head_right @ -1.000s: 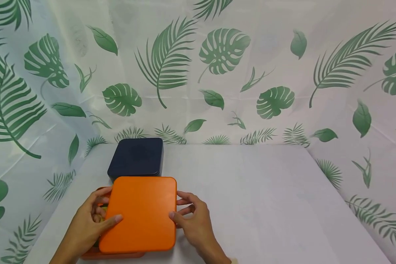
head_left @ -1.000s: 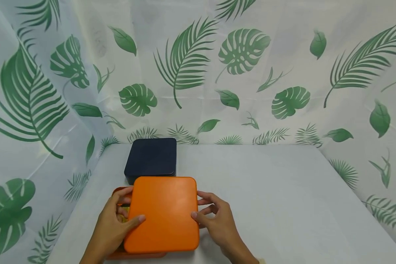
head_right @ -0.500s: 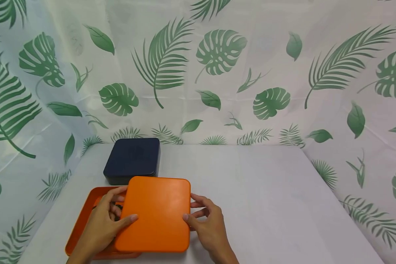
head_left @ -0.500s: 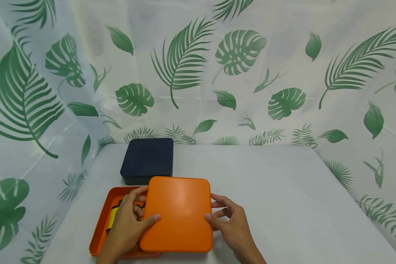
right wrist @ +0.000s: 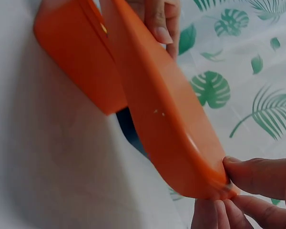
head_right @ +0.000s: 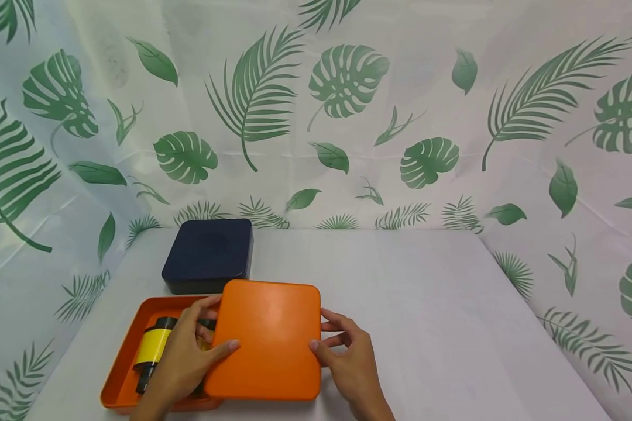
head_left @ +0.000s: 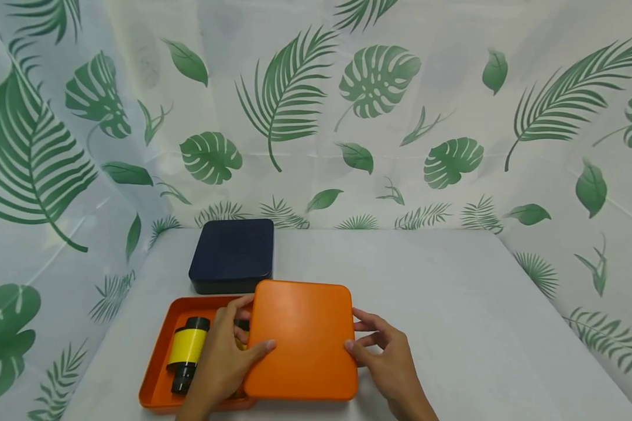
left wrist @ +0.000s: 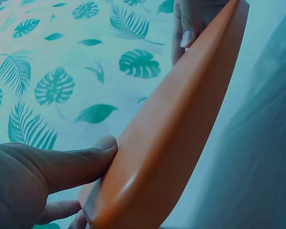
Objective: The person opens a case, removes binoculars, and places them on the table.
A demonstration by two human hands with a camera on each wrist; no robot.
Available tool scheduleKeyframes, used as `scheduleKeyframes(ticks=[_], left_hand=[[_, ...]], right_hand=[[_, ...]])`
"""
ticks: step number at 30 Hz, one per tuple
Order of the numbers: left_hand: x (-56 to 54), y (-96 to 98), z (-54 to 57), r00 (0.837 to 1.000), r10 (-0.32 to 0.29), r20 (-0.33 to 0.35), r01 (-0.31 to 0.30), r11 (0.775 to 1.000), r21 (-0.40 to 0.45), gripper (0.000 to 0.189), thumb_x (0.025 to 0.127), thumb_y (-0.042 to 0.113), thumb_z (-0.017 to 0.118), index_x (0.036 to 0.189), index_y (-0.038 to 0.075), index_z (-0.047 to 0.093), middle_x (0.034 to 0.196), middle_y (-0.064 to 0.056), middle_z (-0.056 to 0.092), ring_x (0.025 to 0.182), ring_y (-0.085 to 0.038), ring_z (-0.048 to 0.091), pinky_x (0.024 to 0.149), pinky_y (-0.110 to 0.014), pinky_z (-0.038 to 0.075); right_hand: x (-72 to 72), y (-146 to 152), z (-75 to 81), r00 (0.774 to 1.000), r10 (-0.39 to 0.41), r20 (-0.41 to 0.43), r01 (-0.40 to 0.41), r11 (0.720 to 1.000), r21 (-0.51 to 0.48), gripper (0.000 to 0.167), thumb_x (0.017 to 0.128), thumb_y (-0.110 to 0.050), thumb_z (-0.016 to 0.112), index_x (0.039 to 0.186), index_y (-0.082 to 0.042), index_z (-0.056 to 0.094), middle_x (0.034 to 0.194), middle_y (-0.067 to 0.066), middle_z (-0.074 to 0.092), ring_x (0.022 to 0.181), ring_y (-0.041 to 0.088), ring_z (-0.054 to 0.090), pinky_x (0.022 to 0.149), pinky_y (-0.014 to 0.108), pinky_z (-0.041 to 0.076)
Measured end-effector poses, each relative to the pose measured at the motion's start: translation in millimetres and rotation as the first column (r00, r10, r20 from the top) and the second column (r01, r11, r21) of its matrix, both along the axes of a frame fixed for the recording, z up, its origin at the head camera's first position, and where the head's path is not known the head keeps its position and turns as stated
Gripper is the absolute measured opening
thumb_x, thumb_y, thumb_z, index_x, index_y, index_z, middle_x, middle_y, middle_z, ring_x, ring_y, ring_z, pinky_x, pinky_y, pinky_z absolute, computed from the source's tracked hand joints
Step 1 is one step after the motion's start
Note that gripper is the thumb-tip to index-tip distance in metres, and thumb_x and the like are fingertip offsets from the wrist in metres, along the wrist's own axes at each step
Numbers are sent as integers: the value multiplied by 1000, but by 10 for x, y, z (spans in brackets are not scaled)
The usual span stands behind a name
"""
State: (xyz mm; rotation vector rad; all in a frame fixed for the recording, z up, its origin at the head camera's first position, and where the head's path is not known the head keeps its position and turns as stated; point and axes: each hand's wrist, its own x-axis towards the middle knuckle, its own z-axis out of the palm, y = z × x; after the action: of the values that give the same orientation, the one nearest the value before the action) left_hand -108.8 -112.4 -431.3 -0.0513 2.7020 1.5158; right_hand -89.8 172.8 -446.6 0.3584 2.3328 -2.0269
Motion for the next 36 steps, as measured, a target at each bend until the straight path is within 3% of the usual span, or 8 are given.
scheduleKeyframes(ticks=[11,21,30,36], left_hand=[[4,273,-24,1000,-12,-1,12,1000,-23,88,78,37,96,152,23,50,123,-8,56,87,-17,51,72,-24,43],[-1,484,-105,1000,-12,9,13,1000,-28,89,78,36,97,153,24,49,125,-8,57,86,-16,53,71,-26,46],[3,668,-170,998,-36,-49,36,999,-11,88,78,31,97,152,20,50,120,-9,57,82,-16,53,67,-24,44],[1,799,-275,993,-41,-113,42,999,3,87,78,31,97,151,21,50,119,-8,55,83,-15,53,67,-22,44]], right_hand=[[39,247,-25,1000,-14,28,12,998,63,59,88,-6,86,141,-26,69,129,11,64,95,23,68,74,34,64],[76,438,-3,999,-14,43,9,995,103,60,90,-9,85,144,-27,67,134,11,63,97,22,67,76,33,64],[107,611,-36,997,-28,76,18,991,136,62,92,-9,83,148,-27,63,138,10,61,100,21,67,77,33,64],[110,719,-53,996,-30,79,16,985,172,63,93,-10,82,150,-27,61,142,11,60,102,21,65,78,32,63]])
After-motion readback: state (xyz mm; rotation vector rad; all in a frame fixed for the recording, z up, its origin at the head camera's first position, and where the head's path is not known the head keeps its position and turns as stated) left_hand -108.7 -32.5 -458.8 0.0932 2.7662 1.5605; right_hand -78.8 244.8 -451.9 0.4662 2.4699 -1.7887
